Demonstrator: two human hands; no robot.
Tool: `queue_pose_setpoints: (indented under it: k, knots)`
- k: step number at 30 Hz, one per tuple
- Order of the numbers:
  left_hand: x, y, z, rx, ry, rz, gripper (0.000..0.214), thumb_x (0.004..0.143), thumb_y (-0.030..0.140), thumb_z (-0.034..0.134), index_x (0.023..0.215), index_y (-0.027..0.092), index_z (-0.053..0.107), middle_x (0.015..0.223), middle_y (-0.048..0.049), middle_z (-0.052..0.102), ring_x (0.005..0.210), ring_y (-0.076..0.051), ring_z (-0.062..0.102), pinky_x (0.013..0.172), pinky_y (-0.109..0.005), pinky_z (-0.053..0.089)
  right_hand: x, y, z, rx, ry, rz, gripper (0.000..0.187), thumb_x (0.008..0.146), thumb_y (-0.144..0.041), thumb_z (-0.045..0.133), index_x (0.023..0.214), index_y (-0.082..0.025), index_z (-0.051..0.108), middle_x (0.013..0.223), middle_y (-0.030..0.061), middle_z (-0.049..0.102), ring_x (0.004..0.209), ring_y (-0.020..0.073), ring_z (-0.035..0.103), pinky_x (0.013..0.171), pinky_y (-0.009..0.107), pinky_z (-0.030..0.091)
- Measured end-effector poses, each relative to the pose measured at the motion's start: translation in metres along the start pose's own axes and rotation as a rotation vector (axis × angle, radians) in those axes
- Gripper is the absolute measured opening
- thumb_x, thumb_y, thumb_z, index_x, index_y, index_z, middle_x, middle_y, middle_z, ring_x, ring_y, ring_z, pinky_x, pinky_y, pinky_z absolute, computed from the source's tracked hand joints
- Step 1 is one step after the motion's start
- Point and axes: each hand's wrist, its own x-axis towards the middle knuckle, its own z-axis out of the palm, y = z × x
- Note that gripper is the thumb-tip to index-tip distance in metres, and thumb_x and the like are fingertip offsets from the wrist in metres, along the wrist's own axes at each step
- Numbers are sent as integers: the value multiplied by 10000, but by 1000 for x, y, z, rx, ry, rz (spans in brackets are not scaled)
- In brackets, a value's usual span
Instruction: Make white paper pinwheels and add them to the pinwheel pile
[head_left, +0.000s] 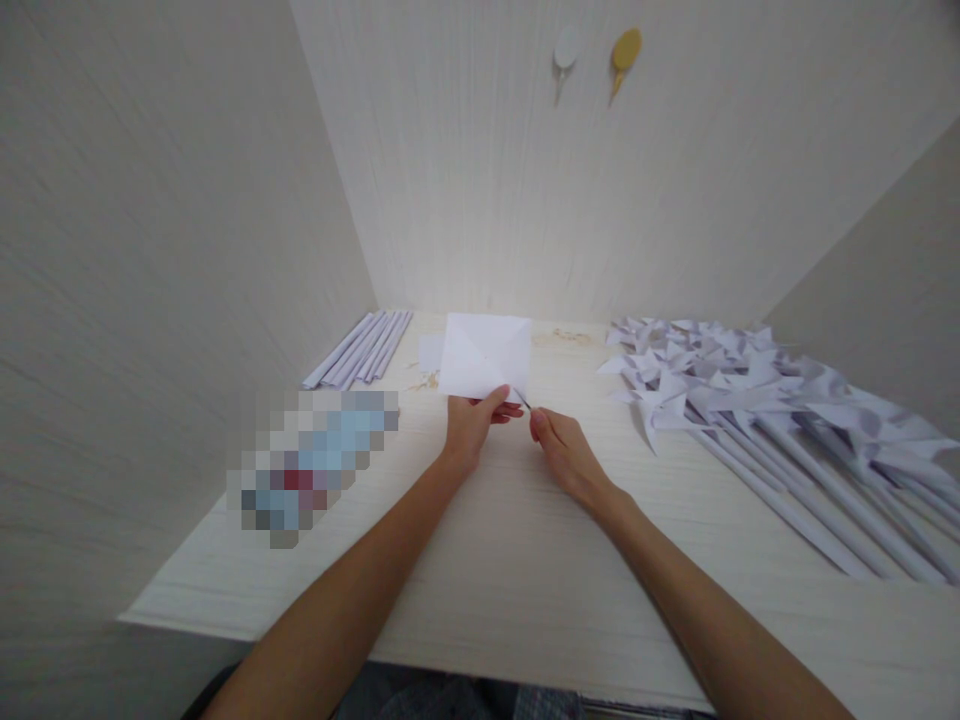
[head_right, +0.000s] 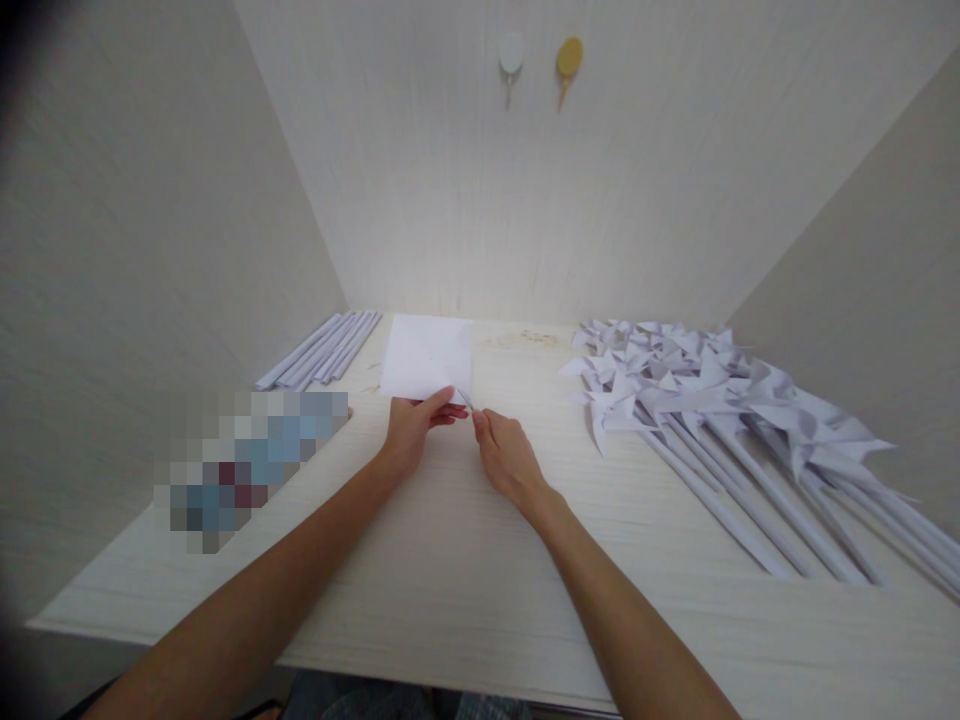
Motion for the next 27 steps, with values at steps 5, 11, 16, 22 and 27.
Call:
queue_pose_setpoints:
  k: [5, 11, 16, 22, 27]
  knots:
    - [-1, 0, 0, -3, 2, 2, 99, 611, 195, 594, 586, 105, 560, 501, -27, 609, 452, -119, 579, 467, -211, 418, 0, 0, 0, 1, -2, 3, 374, 827, -404, 188, 535, -210, 318, 512, -3, 420, 507, 128, 384, 515, 256, 299]
    - [0, 0, 0, 3, 3, 6, 102, 614, 199, 591, 586, 105, 564, 498, -32, 610, 461, -123, 581, 475, -215, 418, -1, 0, 0, -7, -4, 4, 377, 830, -402, 187, 538, -209, 325, 516, -1, 429, 509, 128, 390, 515, 255, 307]
    - [-1, 1, 1, 1, 2, -2, 102, 616, 197, 587, 575, 107, 563, 488, -27, 606, 452, -121, 578, 471, -213, 415, -1, 0, 0, -14, -12, 7, 381, 831, -408, 186, 534, -210, 321, 511, -2, 423, 504, 128, 383, 513, 256, 302]
    - [-1, 1, 1, 14, 1, -2, 103, 617, 201, 586, 578, 109, 564, 485, -28, 606, 454, -121, 578, 476, -212, 418, -1, 0, 0, -28, -13, 6, 377, 832, -403, 186, 542, -209, 331, 518, 0, 425, 512, 131, 384, 514, 258, 297]
    - [0, 0, 0, 13, -1, 5, 105, 610, 209, 595, 591, 111, 562, 497, -28, 612, 456, -125, 581, 479, -220, 422, -1, -1, 0, -32, -9, 4, 383, 836, -402, 186, 537, -208, 326, 516, 0, 428, 509, 128, 383, 514, 255, 303]
